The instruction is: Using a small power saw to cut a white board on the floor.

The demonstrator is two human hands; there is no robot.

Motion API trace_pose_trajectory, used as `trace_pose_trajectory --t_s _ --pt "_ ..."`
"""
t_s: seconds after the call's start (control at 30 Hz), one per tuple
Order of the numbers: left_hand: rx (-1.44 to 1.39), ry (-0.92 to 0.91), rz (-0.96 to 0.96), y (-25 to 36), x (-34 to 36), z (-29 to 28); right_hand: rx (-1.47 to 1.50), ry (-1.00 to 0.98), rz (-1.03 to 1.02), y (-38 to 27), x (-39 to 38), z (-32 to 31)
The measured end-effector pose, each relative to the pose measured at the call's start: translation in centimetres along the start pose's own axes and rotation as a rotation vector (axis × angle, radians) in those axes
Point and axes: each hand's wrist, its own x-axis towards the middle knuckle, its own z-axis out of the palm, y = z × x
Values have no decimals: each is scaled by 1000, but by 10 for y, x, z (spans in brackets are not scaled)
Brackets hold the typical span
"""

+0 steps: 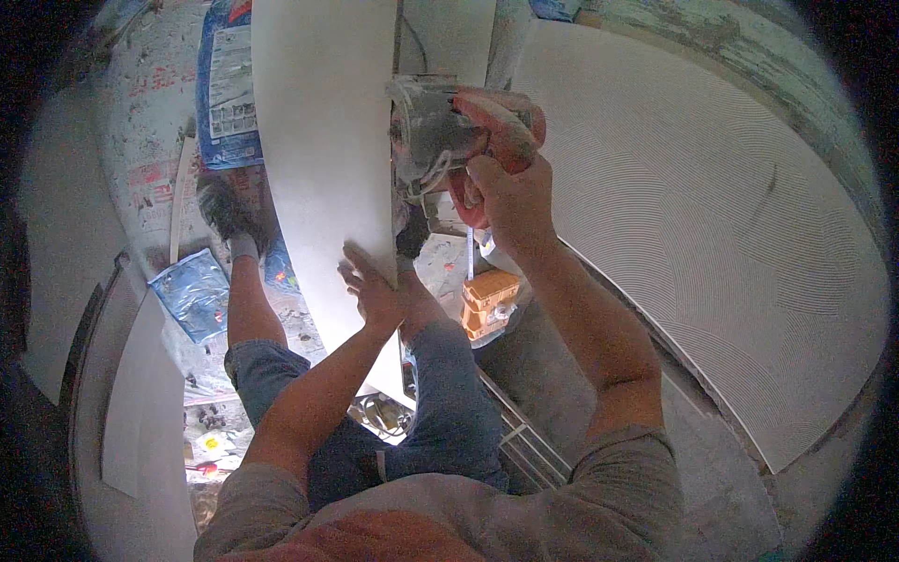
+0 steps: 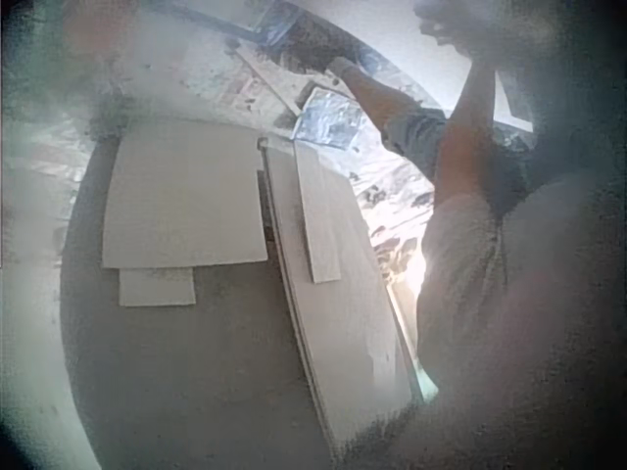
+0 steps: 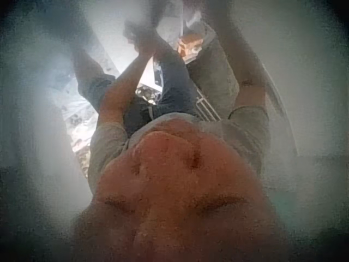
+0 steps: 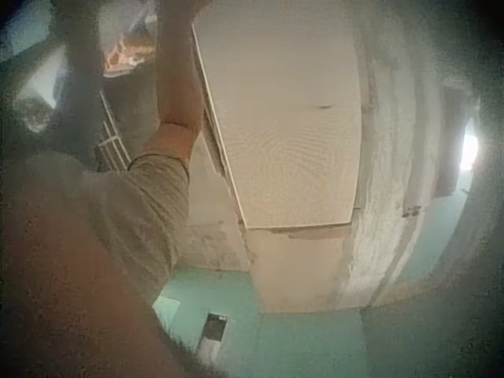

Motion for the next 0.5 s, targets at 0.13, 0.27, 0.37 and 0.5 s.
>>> trace_pose_trajectory --t_s 0.13,0.27,0.37,0.5 --pt "32 44 31 -6 4 7 6 0 -11 -1 -3 3" --pt "-25 -21 -58 1 1 0 -82 -43 -33 5 -1 -5" --pt "-30 -14 -55 8 -1 -5 -54 -27 -21 8 -3 -5" --pt "-14 37 -13 -3 0 -1 -3 -20 -24 5 -6 0"
